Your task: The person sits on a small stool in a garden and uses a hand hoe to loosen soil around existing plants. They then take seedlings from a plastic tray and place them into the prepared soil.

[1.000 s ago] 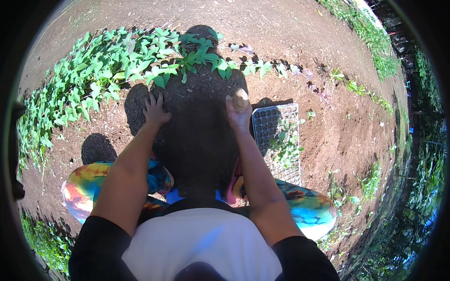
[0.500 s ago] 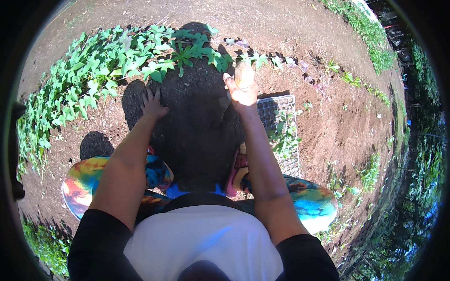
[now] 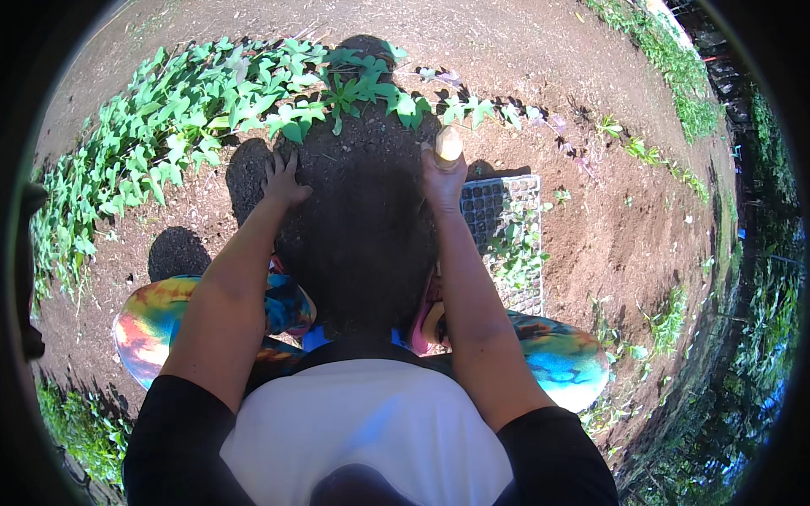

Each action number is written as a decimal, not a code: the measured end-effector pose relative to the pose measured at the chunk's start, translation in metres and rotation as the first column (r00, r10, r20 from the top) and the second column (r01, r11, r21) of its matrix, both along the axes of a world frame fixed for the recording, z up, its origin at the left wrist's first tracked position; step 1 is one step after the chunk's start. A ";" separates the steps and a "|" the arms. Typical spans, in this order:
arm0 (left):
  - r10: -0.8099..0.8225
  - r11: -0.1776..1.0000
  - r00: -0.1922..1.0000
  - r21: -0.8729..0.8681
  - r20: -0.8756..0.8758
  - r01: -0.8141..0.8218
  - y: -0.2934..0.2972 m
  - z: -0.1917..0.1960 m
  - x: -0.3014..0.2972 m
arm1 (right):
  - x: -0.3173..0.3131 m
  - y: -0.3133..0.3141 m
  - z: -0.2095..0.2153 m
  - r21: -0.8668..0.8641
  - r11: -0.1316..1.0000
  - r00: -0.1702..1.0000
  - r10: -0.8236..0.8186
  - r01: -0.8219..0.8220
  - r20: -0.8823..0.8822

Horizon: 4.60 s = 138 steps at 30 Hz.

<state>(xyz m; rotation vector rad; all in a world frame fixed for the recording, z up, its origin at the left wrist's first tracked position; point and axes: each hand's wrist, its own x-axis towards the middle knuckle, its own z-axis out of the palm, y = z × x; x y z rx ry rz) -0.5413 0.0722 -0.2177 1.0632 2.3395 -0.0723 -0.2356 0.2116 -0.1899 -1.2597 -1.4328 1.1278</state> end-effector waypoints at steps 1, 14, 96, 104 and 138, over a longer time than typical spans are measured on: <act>-0.002 1.000 1.000 0.016 -0.001 0.002 0.003 0.000 -0.004 | 0.022 0.019 -0.018 0.015 1.000 1.000 -0.019 0.019 -0.023; -0.019 1.000 0.999 -0.004 -0.027 0.019 0.004 -0.002 -0.002 | -0.017 -0.006 0.116 0.386 0.920 0.987 0.114 -0.064 -0.109; -0.040 0.998 0.997 0.051 -0.072 0.044 -0.001 -0.016 -0.002 | 0.125 0.040 0.100 -0.144 0.357 -0.010 0.352 -0.923 0.936; -0.049 0.995 0.998 0.088 -0.050 0.053 -0.003 -0.020 -0.006 | 0.112 0.011 0.211 -0.217 0.403 -0.115 0.262 -0.889 0.958; -0.333 0.935 0.914 0.205 0.232 0.288 0.052 -0.091 0.132 | 0.141 0.080 0.097 -0.760 0.545 0.397 0.823 -0.354 0.405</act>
